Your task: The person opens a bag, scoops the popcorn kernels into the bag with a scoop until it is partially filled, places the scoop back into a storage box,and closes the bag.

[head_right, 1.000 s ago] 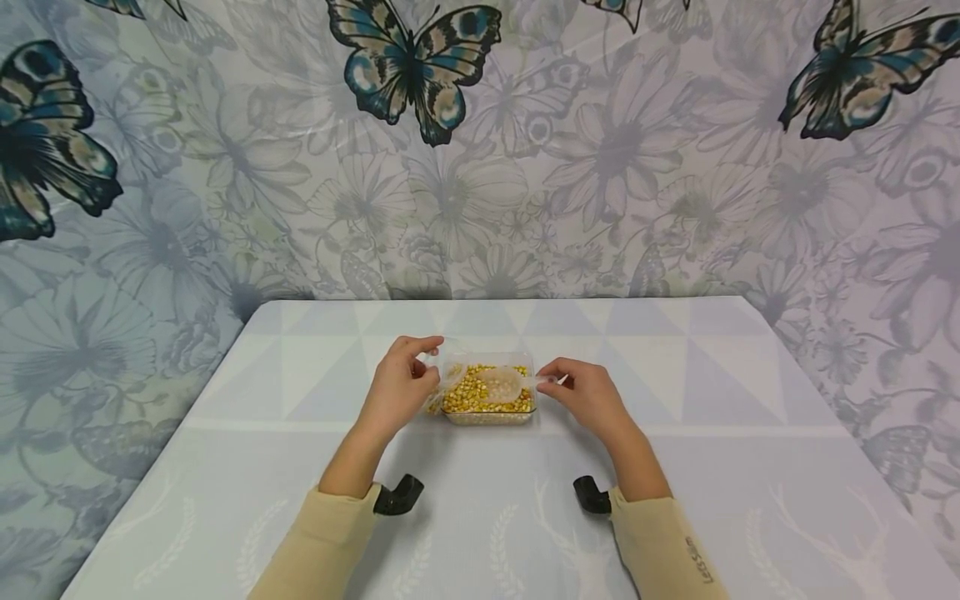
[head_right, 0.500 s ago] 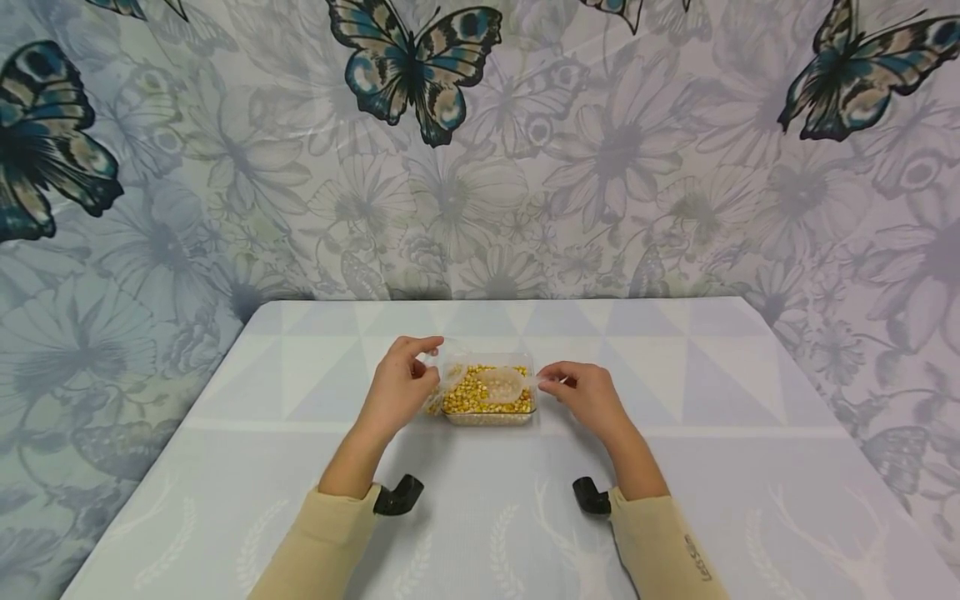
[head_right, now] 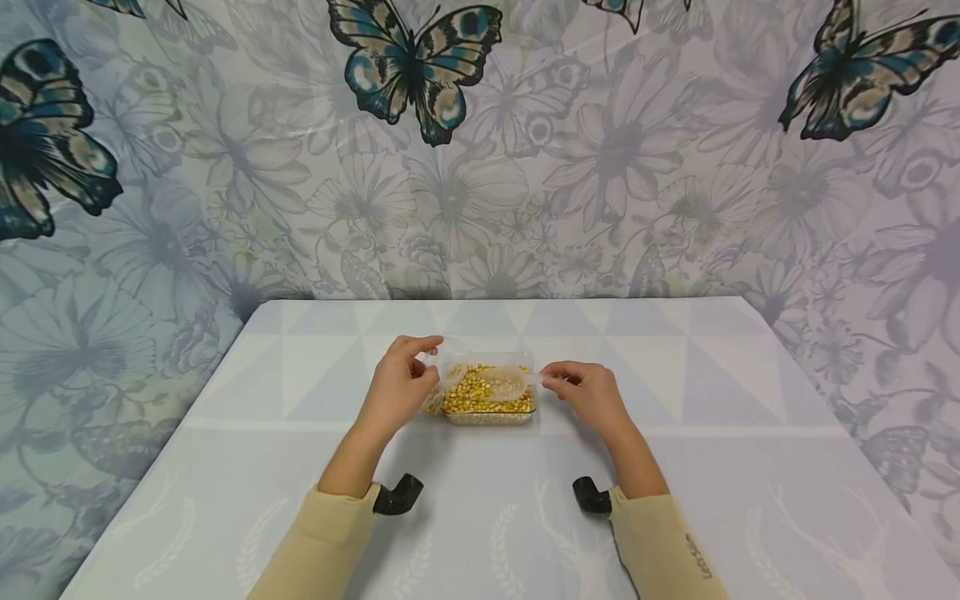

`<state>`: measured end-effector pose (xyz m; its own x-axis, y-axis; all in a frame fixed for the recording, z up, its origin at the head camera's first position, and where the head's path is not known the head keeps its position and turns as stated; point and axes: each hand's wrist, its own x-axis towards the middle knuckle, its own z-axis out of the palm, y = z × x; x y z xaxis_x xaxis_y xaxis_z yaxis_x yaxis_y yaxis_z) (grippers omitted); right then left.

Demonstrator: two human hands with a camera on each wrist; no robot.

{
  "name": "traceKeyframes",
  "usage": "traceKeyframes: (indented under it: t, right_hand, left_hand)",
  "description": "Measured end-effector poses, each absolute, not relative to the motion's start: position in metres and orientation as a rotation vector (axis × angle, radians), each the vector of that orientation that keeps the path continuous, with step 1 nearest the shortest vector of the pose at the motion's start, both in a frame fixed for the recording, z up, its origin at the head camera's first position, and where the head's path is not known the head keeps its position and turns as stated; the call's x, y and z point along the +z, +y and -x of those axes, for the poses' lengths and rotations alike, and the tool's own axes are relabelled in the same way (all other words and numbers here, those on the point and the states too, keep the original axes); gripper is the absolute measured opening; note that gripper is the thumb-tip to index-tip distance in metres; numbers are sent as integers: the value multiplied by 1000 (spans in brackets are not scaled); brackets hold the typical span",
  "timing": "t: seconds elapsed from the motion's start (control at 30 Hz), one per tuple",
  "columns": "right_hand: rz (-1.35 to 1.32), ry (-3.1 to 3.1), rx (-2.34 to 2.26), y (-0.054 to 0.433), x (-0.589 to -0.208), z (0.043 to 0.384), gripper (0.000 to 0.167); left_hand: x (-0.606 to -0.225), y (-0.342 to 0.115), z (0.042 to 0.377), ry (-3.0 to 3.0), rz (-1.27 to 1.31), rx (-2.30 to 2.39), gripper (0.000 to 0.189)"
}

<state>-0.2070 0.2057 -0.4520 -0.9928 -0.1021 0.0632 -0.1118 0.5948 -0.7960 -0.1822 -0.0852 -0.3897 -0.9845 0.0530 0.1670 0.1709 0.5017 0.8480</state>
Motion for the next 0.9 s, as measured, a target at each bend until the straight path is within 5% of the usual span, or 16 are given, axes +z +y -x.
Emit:
traceKeyframes:
  t: [0.9]
  right_hand:
    - [-125,-2699,1553,222,-441,207,32]
  left_hand:
    - [-387,-85,181,-2621,200,-1482,49]
